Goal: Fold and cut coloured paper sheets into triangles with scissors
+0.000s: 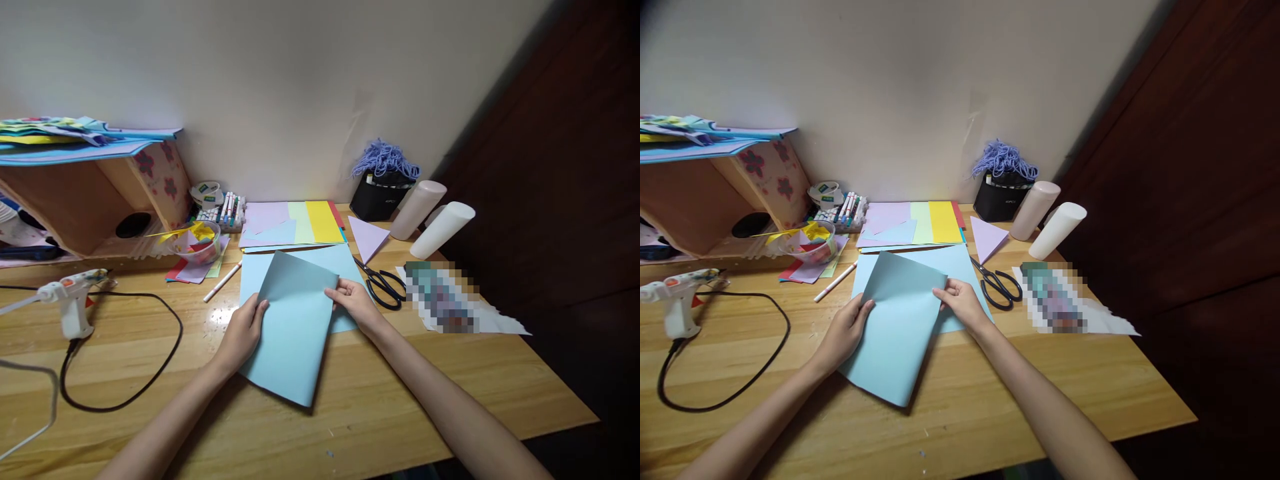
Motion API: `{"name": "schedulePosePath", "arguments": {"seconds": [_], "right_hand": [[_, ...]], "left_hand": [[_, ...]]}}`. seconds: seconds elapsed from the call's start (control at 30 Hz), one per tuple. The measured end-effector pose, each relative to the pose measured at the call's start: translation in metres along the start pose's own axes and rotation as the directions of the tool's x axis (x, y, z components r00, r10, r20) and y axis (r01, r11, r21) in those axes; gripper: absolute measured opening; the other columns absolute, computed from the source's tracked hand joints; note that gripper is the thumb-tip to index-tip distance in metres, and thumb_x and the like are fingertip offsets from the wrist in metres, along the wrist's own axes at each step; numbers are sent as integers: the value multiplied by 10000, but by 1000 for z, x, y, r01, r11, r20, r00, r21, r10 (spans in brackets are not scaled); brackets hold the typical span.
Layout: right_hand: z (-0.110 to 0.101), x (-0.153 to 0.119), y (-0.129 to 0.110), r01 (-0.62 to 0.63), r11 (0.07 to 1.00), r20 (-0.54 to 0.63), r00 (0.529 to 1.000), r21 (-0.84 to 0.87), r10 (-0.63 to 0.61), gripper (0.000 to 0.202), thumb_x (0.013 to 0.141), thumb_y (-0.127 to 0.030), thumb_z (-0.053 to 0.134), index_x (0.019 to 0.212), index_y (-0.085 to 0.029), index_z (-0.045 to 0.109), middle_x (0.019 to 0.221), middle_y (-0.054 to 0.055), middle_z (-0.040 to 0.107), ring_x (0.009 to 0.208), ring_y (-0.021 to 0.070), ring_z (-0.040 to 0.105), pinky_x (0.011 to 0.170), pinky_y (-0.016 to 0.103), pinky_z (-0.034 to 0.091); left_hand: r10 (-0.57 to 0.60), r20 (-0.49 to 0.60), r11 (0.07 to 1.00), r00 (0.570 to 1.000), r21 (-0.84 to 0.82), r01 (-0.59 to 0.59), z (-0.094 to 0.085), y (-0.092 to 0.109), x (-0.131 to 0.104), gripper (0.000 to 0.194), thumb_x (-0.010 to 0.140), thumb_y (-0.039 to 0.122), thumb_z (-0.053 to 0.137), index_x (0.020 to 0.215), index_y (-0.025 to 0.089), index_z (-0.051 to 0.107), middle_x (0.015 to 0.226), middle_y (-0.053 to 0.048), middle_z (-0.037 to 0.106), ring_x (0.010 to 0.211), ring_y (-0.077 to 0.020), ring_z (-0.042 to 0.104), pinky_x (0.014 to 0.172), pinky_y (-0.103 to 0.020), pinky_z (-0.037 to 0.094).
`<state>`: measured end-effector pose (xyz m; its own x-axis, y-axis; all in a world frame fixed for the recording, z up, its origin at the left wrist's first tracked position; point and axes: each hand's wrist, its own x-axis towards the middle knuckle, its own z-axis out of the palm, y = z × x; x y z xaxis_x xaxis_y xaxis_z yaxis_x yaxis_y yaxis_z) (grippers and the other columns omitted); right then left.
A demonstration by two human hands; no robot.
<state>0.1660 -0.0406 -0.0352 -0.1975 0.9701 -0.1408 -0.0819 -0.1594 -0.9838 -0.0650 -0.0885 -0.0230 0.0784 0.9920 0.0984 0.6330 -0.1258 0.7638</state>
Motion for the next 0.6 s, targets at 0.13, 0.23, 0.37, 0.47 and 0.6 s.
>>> {"name": "schedulePosePath", "arguments": {"seconds": [0.13, 0.23, 0.37, 0.47, 0.6], "right_hand": [[-1, 2, 1, -29, 999, -32, 999, 30, 30, 375, 681, -499, 587, 517, -173, 498, 441, -20, 524, 386, 103, 479, 395, 227, 385], [-2, 3, 0, 13, 1000, -58, 998, 6, -12, 347, 661, -483, 614, 530, -178, 512, 474, -21, 533, 429, 114, 494, 449, 249, 416], [-4, 4, -1, 46, 999, -131, 990, -27, -50, 305, 608, -434, 676, 544, -182, 518, 477, -32, 517, 439, 115, 484, 478, 259, 419], [-6, 6, 0, 28, 999, -150, 988, 22, -24, 338, 674, -465, 608, 526, -181, 498, 478, -22, 515, 427, 111, 477, 448, 245, 398], [-4, 4, -1, -55, 989, -66, 996, 137, 64, 311, 726, -490, 544, 686, -181, 554, 602, -3, 589, 525, 119, 540, 515, 237, 425]], "left_hand": [[1, -1, 1000, 1000, -19, -1, 0, 0, 0, 243, 849, 385, 316, 688, 214, 378, 633, 6, 472, 606, -160, 461, 575, -250, 355], [2, -6, 999, 1000, -49, -2, 1, -1, 0, 253, 843, 393, 335, 673, 213, 389, 622, 13, 479, 594, -160, 466, 569, -249, 350], [-11, 13, 996, 1000, -89, 12, 2, -1, 0, 257, 837, 393, 356, 665, 210, 404, 631, 12, 491, 603, -160, 470, 573, -247, 353], [-27, 15, 992, 1000, -125, 29, 2, 2, -1, 257, 830, 391, 373, 660, 204, 420, 638, 10, 497, 616, -162, 473, 580, -247, 356], [-60, 7, 979, 998, -196, 60, 3, 6, -3, 262, 813, 407, 402, 675, 194, 472, 652, 2, 518, 638, -170, 481, 598, -257, 375]]}}
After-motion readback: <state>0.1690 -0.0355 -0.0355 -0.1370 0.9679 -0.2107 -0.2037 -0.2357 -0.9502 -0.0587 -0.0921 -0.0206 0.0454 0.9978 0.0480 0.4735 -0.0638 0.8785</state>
